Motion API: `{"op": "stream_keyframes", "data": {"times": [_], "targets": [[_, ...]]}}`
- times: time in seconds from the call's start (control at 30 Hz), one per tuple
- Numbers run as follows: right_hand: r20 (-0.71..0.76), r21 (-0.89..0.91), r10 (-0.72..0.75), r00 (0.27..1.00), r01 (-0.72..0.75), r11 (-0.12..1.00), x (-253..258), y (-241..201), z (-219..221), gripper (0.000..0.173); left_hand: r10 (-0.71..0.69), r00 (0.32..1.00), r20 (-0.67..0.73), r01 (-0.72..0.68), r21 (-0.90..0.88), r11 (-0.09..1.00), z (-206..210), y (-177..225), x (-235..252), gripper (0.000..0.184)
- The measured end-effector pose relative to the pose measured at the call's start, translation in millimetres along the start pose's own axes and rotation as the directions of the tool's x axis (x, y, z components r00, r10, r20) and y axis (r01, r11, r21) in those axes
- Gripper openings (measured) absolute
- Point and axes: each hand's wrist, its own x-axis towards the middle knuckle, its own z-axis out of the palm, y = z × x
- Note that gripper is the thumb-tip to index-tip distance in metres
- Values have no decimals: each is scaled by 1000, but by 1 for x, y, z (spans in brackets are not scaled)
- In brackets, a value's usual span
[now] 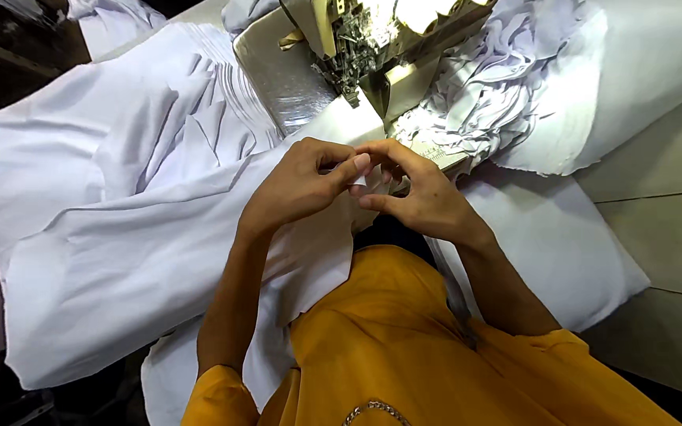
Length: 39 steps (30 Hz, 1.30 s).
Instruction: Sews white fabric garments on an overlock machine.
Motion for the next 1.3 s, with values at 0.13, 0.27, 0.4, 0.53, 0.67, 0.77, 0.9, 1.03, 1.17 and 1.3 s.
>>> {"op": "stream_keyframes", "data": {"times": [0.13,0.27,0.4,0.53,0.67,0.77,0.9,1.03,1.17,1.3], "targets": [[34,248,-32,999,23,969,2,6,-3,12,119,988,103,-114,-51,992,-13,0,-3,33],[-8,372,21,1000,-17,928,1,6,-11,7,167,985,-42,-156,197,968,-25,-7,-9,29],[-59,397,83,995,-53,916,-2,2,-17,11,232,942,-243,-52,576,816,-11,6,-24,23],[-10,495,99,995,-81,865,-2,-5,-21,16,442,868,-227,-268,535,801,33,7,-19,43],[36,487,77,996,-85,869,-4,-7,-25,14,544,762,-350,-362,466,807,69,-2,-7,28],[-50,333,114,992,-91,938,-7,1,-31,13,493,781,-384,-291,474,831,60,0,-11,18],[-268,44,176,947,-170,984,-9,30,-26,17,409,881,-239,-256,487,835,35,4,-22,13],[-247,31,246,937,-246,969,-9,35,-9,20,322,944,-74,-235,534,812,20,14,-19,14],[-253,201,284,925,-237,951,-5,41,4,12,265,957,120,-285,570,771,13,21,4,18],[-193,407,332,923,-232,883,-10,43,0,6,209,940,268,-339,697,632,19,25,34,16]]}}
